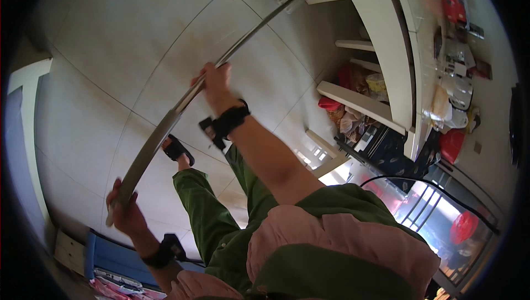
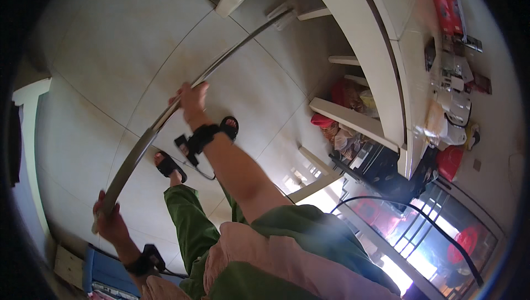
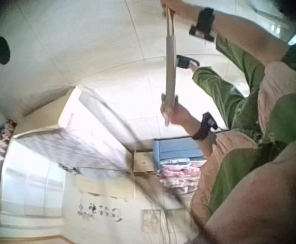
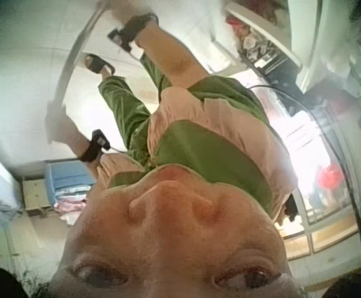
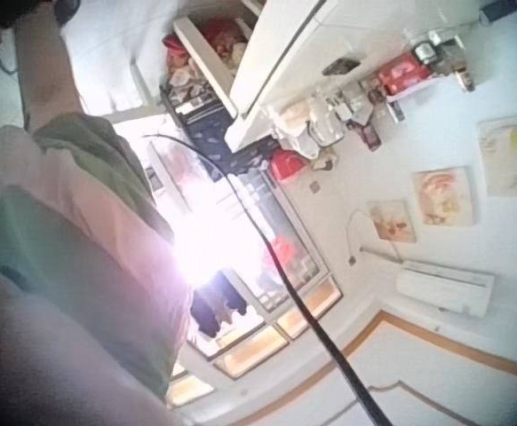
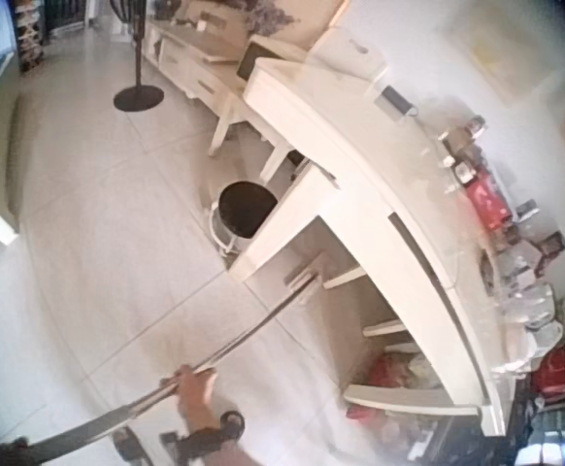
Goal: The recorder uses a flat mop to clean the floor in multiple rooms of a residence.
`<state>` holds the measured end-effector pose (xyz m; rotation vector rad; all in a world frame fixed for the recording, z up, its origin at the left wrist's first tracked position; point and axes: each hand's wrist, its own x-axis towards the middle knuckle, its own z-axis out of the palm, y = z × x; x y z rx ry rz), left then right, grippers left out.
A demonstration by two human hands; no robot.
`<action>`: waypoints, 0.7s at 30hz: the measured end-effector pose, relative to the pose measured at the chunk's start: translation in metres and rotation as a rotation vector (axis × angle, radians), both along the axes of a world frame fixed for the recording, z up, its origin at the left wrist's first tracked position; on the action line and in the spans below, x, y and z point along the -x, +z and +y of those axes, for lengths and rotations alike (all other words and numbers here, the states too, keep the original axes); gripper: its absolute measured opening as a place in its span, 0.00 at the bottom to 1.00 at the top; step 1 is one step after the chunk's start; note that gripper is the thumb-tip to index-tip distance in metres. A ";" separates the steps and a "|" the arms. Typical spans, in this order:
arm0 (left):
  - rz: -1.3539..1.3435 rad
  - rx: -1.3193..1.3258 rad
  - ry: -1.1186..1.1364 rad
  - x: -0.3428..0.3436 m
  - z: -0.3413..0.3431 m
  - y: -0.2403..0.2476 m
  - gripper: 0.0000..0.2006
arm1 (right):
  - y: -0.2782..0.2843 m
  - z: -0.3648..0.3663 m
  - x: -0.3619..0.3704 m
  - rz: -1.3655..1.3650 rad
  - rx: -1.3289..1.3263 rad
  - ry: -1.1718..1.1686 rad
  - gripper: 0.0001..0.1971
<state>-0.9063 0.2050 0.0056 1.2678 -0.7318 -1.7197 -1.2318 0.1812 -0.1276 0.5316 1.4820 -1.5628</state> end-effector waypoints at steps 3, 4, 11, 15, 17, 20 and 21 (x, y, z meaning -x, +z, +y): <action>0.067 -0.007 -0.050 0.078 -0.002 -0.017 0.15 | -0.014 -0.003 0.065 0.073 -0.028 0.023 0.05; 0.082 -0.010 -0.104 0.098 0.000 -0.018 0.15 | -0.026 -0.003 0.082 0.103 -0.054 0.040 0.04; 0.307 -0.213 -0.222 0.235 0.032 -0.055 0.14 | -0.076 0.022 0.236 0.176 -0.170 0.321 0.05; 0.359 -0.321 -0.060 0.223 0.039 -0.080 0.15 | -0.095 0.012 0.216 0.169 -0.265 0.379 0.05; 0.373 -0.350 -0.033 0.227 0.039 -0.087 0.16 | -0.118 0.017 0.228 0.226 -0.327 0.357 0.06; 0.455 -0.370 0.010 0.219 0.056 -0.091 0.16 | -0.138 0.017 0.235 0.227 -0.360 0.386 0.08; 0.525 -0.446 0.078 0.223 0.066 -0.092 0.16 | -0.141 0.012 0.236 0.232 -0.369 0.420 0.09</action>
